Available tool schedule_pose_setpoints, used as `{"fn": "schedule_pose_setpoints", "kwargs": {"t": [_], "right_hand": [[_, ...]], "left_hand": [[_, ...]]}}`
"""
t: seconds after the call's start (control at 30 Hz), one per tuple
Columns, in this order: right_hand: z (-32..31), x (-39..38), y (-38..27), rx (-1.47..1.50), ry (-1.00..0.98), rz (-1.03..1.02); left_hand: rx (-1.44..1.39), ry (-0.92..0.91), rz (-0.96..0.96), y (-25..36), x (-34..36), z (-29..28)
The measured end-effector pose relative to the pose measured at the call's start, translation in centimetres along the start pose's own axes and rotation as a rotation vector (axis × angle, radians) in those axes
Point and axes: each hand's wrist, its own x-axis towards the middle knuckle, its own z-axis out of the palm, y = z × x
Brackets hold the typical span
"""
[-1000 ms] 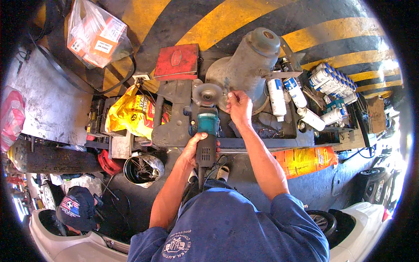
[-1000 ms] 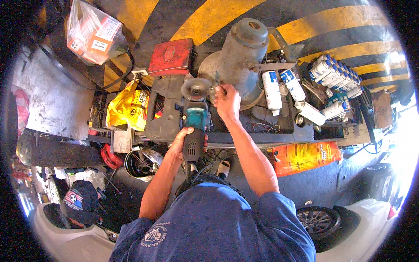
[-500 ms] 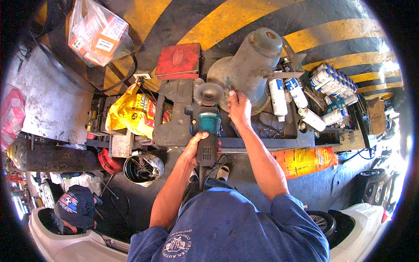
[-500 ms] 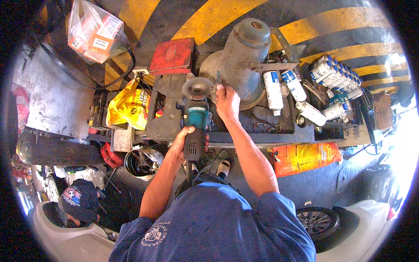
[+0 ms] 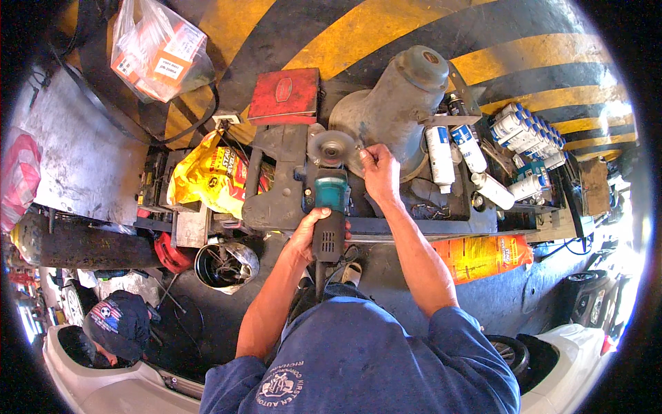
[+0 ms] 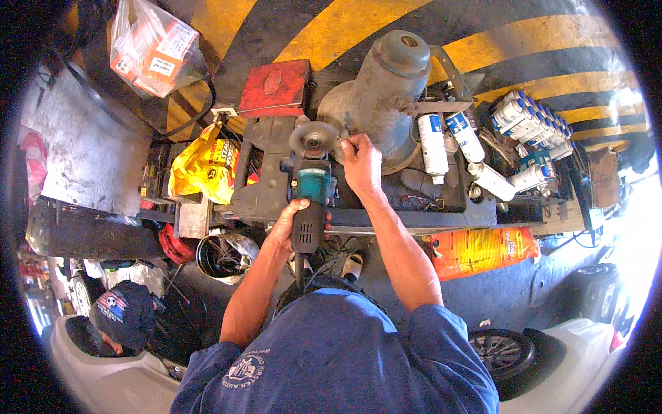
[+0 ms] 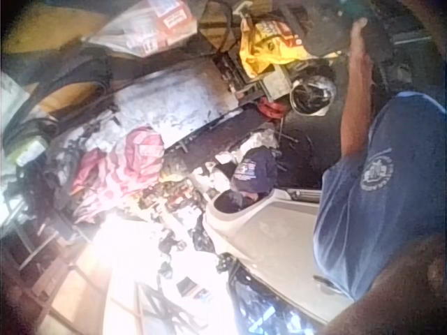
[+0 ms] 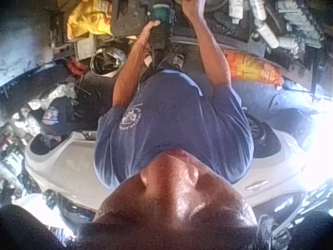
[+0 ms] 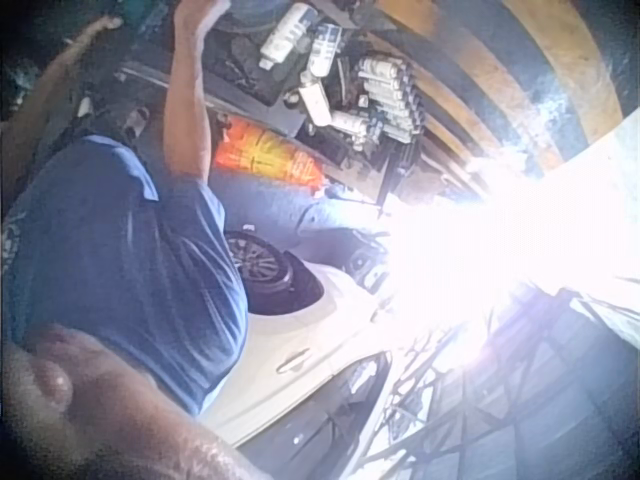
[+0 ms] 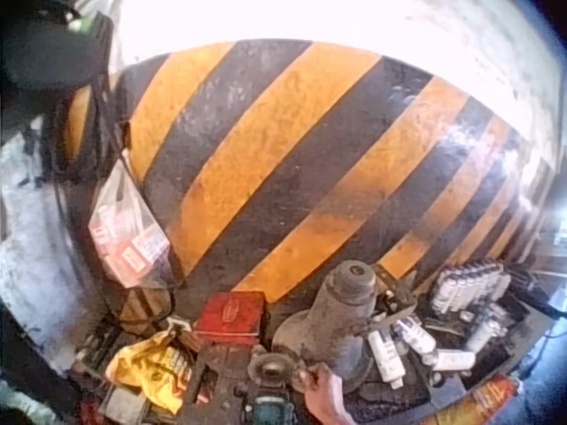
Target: Using an angle grinder to smooth or shape a metal component on a workbench.
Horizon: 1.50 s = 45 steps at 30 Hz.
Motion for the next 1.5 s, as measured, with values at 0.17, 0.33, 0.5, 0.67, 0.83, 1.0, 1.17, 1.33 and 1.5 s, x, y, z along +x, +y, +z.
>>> {"fn": "schedule_pose_setpoints", "kwargs": {"t": [0.17,0.33,0.5,0.67,0.83,1.0,1.17,1.33,1.5], "right_hand": [[-0.1,0.0,-0.3,0.015,0.007,0.013],[-0.1,0.0,-0.2,0.058,-0.009,0.000],[0.0,0.0,-0.1,0.046,0.004,-0.003],[0.0,0.0,0.2,0.018,-0.021,0.016],[0.6,0.1,0.8,0.037,-0.023,-0.058],[0.7,0.2,1.3,-0.072,-0.010,-0.176],[0.3,0.2,0.5,0.031,-0.151,0.057],[-0.5,-0.2,-0.6,0.378,-0.302,0.234],[-0.7,-0.3,-0.9,0.560,-0.337,0.299]], "left_hand": [[-0.016,-0.021,-0.017,0.0,0.2,-0.3],[-0.021,-0.011,0.005,-0.1,0.3,-0.4],[-0.027,0.005,-0.009,-0.1,0.3,-0.3],[-0.009,-0.025,-0.025,0.0,0.2,-0.3],[0.012,-0.011,0.007,0.0,0.1,-0.2],[0.017,-0.004,0.011,0.0,0.1,-0.1],[0.024,-0.028,0.006,-0.1,0.1,-0.2],[-0.022,-0.014,-0.004,-0.1,0.3,-0.4],[-0.055,-0.022,-0.023,-0.2,0.4,-0.6]]}}
